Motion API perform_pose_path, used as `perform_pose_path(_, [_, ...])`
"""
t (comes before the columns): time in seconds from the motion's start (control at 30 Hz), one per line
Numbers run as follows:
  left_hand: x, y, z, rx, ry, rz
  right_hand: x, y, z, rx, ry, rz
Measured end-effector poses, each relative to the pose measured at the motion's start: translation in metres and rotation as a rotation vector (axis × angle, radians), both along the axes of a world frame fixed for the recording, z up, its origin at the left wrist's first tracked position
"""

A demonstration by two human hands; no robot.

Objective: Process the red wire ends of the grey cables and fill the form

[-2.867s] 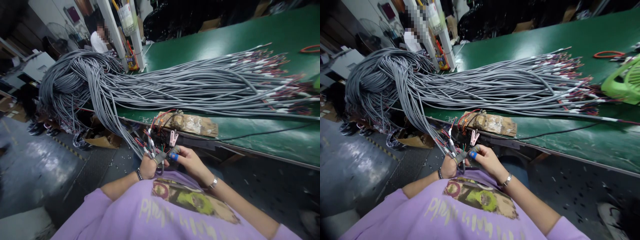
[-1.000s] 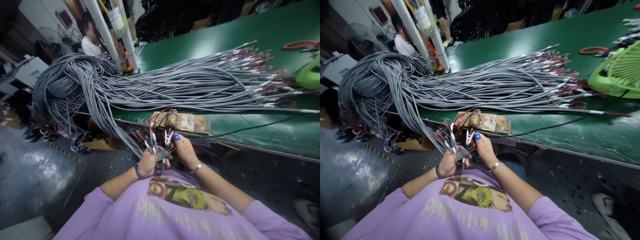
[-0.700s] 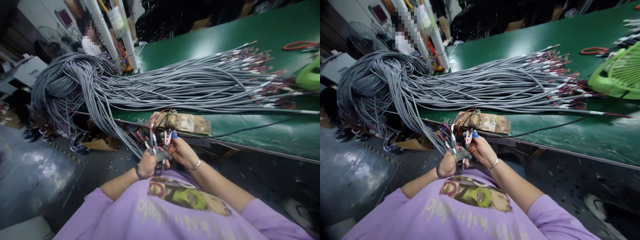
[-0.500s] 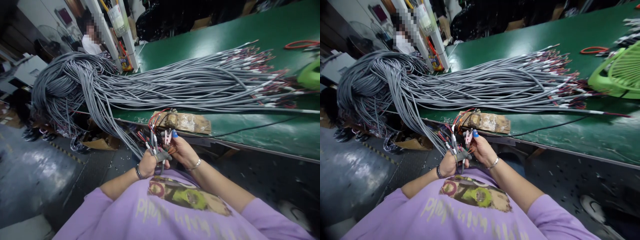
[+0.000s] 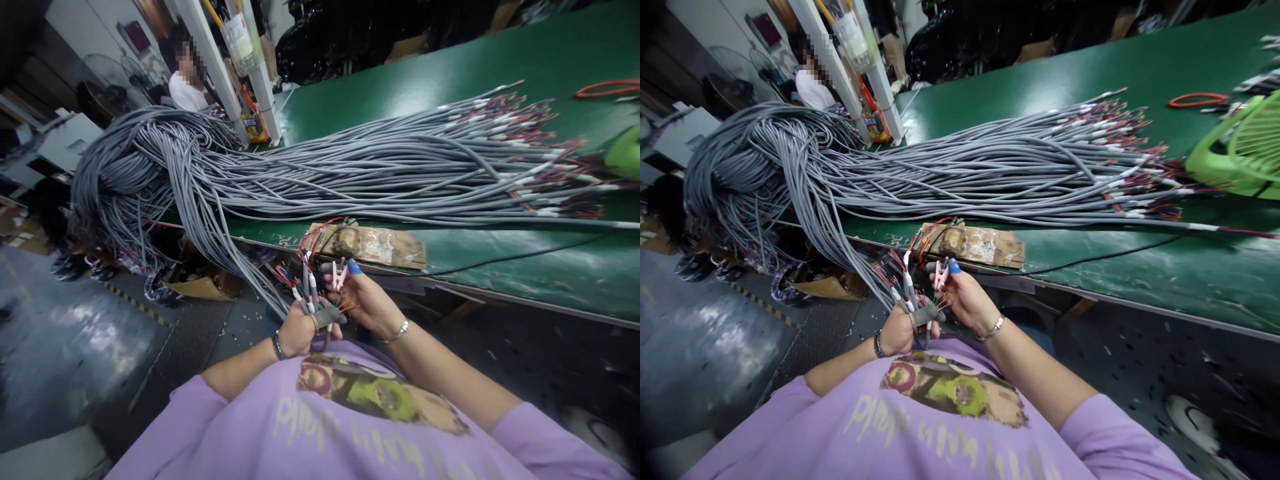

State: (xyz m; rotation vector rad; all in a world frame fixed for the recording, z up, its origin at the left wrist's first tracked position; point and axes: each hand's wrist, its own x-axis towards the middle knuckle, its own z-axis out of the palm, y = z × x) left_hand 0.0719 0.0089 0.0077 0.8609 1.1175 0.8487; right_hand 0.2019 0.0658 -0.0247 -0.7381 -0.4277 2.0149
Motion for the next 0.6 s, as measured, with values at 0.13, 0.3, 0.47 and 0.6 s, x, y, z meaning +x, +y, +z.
perform_pose_path(0.13, [0.0001, 0.0018, -0.0004, 0.003, 0.016, 0.018, -0.0021, 0.0013, 0.0011, 0.000, 0.008, -0.029])
perform_pose_path(0.3, [0.0039, 0.0054, 0.0013, -0.003, 0.030, 0.061, -0.0051, 0.0023, 0.0018, -0.041, 0.031, -0.067])
perform_pose_path(0.47, [0.0051, 0.0050, 0.0019, -0.022, 0.013, 0.061, -0.0050, 0.0002, 0.0004, -0.008, 0.045, -0.025])
perform_pose_path(0.6, [0.0022, 0.0001, 0.0021, 0.015, 0.036, 0.021, -0.0021, -0.0027, 0.0006, 0.039, 0.057, 0.023])
